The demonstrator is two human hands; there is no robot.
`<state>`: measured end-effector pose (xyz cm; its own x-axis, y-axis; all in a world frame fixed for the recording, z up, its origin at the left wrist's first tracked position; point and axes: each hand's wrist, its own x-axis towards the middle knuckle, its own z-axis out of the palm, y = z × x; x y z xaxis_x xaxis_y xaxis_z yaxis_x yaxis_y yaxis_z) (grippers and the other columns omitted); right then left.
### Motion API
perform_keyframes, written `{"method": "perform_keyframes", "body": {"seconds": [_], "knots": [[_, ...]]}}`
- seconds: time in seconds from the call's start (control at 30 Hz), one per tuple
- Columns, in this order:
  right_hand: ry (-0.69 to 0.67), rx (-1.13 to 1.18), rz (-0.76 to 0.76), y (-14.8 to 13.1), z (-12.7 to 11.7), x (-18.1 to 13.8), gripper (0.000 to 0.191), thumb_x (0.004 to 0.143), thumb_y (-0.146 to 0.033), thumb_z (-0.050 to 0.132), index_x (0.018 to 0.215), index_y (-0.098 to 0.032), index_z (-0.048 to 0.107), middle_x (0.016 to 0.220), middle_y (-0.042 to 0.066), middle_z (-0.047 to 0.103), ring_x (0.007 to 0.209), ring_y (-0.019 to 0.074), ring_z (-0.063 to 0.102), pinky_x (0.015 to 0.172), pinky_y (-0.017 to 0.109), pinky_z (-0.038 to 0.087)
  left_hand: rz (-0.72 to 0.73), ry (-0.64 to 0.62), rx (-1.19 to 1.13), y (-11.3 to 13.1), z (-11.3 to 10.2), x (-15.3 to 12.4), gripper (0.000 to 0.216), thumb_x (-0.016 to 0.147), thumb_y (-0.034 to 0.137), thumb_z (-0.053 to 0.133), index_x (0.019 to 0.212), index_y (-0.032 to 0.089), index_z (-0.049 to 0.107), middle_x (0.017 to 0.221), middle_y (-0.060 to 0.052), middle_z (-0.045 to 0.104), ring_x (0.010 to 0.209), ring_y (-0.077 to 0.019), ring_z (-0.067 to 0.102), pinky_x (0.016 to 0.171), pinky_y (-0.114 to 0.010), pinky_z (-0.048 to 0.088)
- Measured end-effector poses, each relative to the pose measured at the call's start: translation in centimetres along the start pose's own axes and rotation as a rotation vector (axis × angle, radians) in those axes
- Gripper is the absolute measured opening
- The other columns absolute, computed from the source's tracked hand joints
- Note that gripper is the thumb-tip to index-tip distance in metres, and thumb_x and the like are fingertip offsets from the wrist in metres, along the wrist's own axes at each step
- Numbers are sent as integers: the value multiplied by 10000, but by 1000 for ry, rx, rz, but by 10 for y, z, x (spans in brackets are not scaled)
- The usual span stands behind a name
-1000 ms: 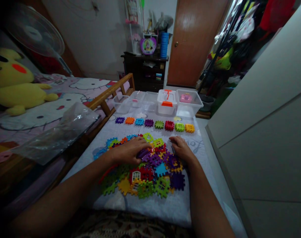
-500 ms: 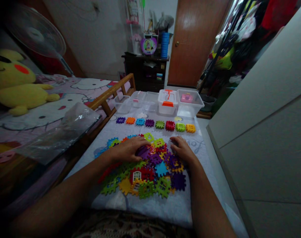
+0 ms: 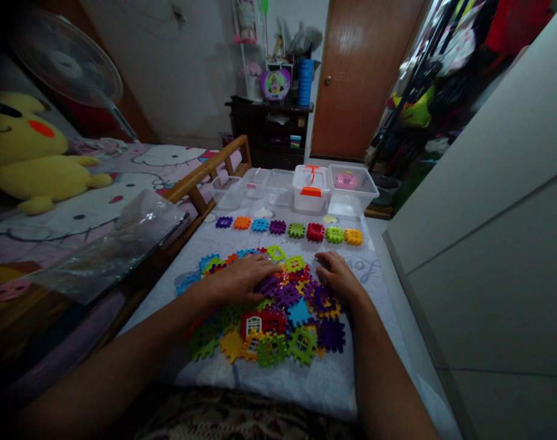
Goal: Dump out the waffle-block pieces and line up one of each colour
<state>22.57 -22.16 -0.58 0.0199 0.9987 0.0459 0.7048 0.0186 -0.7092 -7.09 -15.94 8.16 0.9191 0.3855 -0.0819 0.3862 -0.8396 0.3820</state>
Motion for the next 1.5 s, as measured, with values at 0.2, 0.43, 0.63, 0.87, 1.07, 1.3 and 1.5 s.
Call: {"method": "perform_keyframes", "body": {"seconds": [0.2,0.43,0.63,0.87,1.07,1.3,1.5], "knots": [[-2,2,10,-2,0,-1,356,839,-312,602,1179,-224,659,1159,90,628,1102,252,597,1024,438,471,6,16,-12,1,4,4,583,721,205,726,1281,230,564,1229,-109,658,1157,-297,563,1084,-466,401],[8,16,-5,0,2,-1,358,837,-310,607,1181,-223,657,1155,87,630,1101,251,596,1023,433,470,-170,251,-130,-30,-19,-5,635,737,230,703,1342,231,511,1300,-84,603,1157,-245,590,1037,-404,461],[25,29,0,4,4,-1,350,833,-311,614,1170,-233,666,1139,78,634,1086,250,599,1015,436,474,-238,268,-49,-50,-11,-4,607,745,272,707,1323,190,539,1356,-124,602,1225,-272,585,1062,-424,458],[18,16,-15,2,2,0,347,837,-305,609,1172,-232,664,1135,79,637,1090,250,596,1013,435,467,-259,155,47,-42,-2,10,633,745,303,697,1346,180,542,1316,-136,653,1213,-306,602,1055,-430,457],[25,1,-16,1,2,0,359,831,-296,616,1181,-233,665,1138,76,646,1087,246,599,1016,429,463,-275,43,141,-41,-6,16,686,750,310,682,1401,173,514,1312,-146,656,1196,-316,605,1026,-422,461],[10,-10,0,-3,0,0,363,834,-287,606,1186,-217,659,1144,87,641,1108,253,599,1033,438,453,-271,-10,144,-42,-4,22,716,738,302,687,1417,180,497,1336,-141,646,1206,-302,601,1016,-395,462],[11,6,-7,1,2,-1,351,839,-296,607,1179,-224,656,1150,86,631,1111,256,586,1033,447,455,-269,32,122,-44,-13,22,740,703,300,712,1403,166,513,1277,-141,672,1161,-302,626,988,-390,481]]}}
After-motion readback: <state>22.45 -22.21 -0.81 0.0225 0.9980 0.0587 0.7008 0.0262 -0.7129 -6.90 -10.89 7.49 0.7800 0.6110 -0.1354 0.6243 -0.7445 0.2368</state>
